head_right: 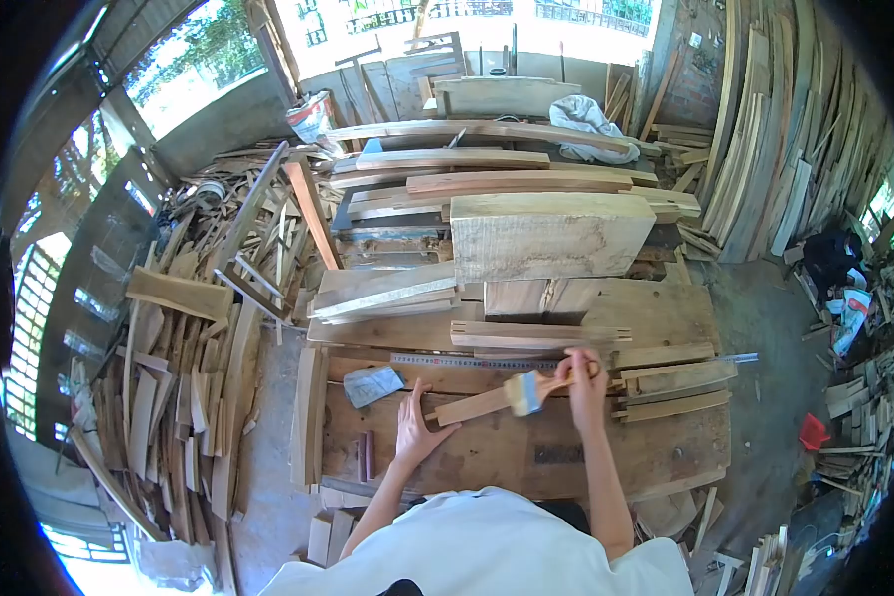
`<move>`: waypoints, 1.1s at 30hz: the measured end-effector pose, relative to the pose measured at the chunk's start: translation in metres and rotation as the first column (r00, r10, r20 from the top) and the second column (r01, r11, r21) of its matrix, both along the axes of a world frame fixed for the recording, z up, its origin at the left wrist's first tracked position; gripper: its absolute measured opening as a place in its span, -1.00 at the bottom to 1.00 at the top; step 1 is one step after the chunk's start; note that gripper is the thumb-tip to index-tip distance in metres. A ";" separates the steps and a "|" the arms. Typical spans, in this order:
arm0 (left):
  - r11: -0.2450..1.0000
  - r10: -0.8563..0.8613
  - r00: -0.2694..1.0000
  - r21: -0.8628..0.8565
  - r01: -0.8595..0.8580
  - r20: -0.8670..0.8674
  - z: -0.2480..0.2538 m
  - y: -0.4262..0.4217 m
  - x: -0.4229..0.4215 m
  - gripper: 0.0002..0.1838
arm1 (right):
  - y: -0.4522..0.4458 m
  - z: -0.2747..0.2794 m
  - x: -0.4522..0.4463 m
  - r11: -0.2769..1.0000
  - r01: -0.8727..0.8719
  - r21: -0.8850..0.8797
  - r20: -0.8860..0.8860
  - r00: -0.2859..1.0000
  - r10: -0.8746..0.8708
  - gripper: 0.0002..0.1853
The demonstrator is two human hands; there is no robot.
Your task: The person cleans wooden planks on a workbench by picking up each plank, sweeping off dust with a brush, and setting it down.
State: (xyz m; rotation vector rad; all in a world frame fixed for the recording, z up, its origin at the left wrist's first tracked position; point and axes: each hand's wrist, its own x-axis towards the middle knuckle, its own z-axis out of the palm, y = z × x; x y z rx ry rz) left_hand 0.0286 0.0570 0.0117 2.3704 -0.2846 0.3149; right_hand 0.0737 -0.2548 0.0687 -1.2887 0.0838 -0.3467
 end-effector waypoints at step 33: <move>1.000 0.001 1.000 -0.020 -0.001 -0.012 -0.001 -0.002 0.000 0.20 | 0.076 0.007 -0.001 0.969 -0.165 0.184 -0.033 0.984 0.174 -0.78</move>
